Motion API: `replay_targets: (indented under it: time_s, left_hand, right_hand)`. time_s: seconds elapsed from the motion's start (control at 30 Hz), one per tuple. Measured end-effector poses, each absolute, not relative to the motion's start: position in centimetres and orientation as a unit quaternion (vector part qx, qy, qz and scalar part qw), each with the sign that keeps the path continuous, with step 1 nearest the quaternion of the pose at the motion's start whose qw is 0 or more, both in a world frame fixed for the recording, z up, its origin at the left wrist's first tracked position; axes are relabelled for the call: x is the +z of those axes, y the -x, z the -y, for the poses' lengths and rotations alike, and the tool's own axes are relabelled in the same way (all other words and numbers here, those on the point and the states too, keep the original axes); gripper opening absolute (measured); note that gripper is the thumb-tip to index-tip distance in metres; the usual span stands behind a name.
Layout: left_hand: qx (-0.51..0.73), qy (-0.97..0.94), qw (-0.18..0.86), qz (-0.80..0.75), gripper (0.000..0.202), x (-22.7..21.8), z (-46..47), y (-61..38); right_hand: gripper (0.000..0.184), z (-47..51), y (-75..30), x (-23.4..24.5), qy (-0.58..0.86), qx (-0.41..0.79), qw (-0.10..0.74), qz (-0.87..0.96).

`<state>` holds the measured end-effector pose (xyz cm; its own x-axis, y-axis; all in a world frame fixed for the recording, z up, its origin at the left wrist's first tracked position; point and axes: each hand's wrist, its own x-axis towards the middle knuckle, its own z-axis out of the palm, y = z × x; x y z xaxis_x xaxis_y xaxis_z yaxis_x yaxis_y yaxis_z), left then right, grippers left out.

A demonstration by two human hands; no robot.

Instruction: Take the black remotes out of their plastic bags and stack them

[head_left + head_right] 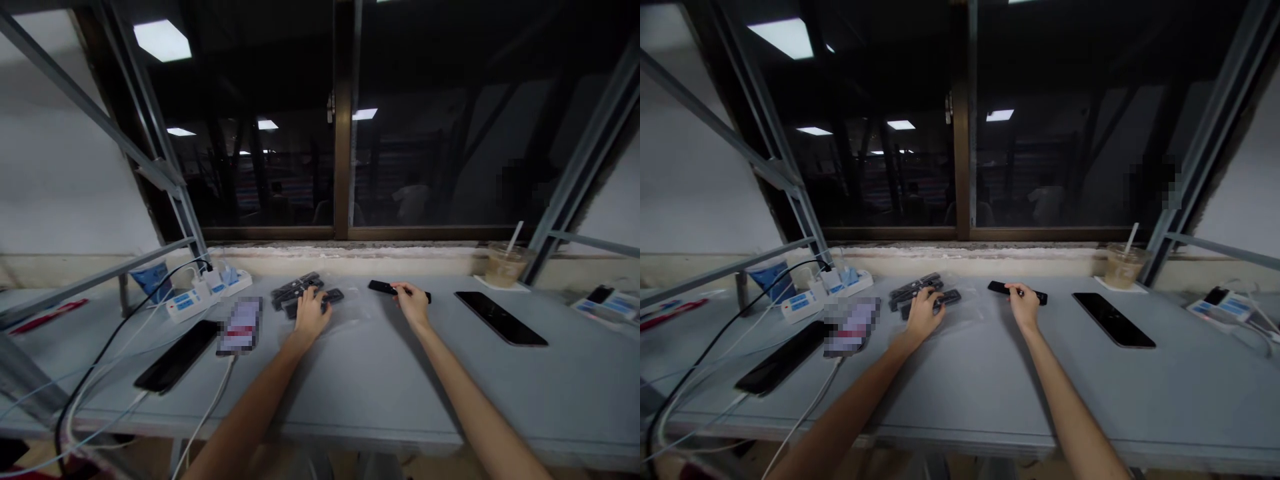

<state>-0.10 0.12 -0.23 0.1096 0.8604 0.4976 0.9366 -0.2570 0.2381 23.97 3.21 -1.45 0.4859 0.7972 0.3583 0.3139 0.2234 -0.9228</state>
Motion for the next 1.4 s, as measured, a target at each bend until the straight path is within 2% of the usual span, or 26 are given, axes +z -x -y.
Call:
replay_targets:
  time_s: [0.23, 0.47, 0.7, 0.93, 1.2, 1.4]
  left_hand:
    - [-0.299, 0.754, 0.059, 0.581, 0.023, -0.5, -0.3, 0.1]
    - [-0.227, 0.722, 0.088, 0.648, 0.039, -0.8, -0.4, 0.3]
    - [-0.184, 0.75, 0.065, 0.632, 0.033, -0.1, -0.4, 0.6]
    - [-0.199, 0.796, 0.054, 0.569, 0.041, -0.1, -0.5, 0.6]
    - [-0.217, 0.805, 0.038, 0.55, 0.04, -0.2, -0.6, 0.6]
    - [-0.233, 0.818, 0.022, 0.525, 0.037, -0.3, -0.8, 0.7]
  right_hand:
    - [0.03, -3.5, -24.1, -1.7, 0.596, 0.181, 0.613, 0.486]
    - [0.027, -2.9, -23.5, -1.3, 0.594, 0.157, 0.587, 0.527]
    - [0.022, -2.1, -22.4, -1.2, 0.61, 0.079, 0.487, 0.62]
    - [0.019, -1.5, -21.8, -1.3, 0.644, 0.075, 0.395, 0.651]
    - [0.013, -1.9, -21.8, -1.7, 0.612, 0.115, 0.428, 0.654]
    - [0.021, -2.8, -22.0, -2.3, 0.603, 0.129, 0.452, 0.645]
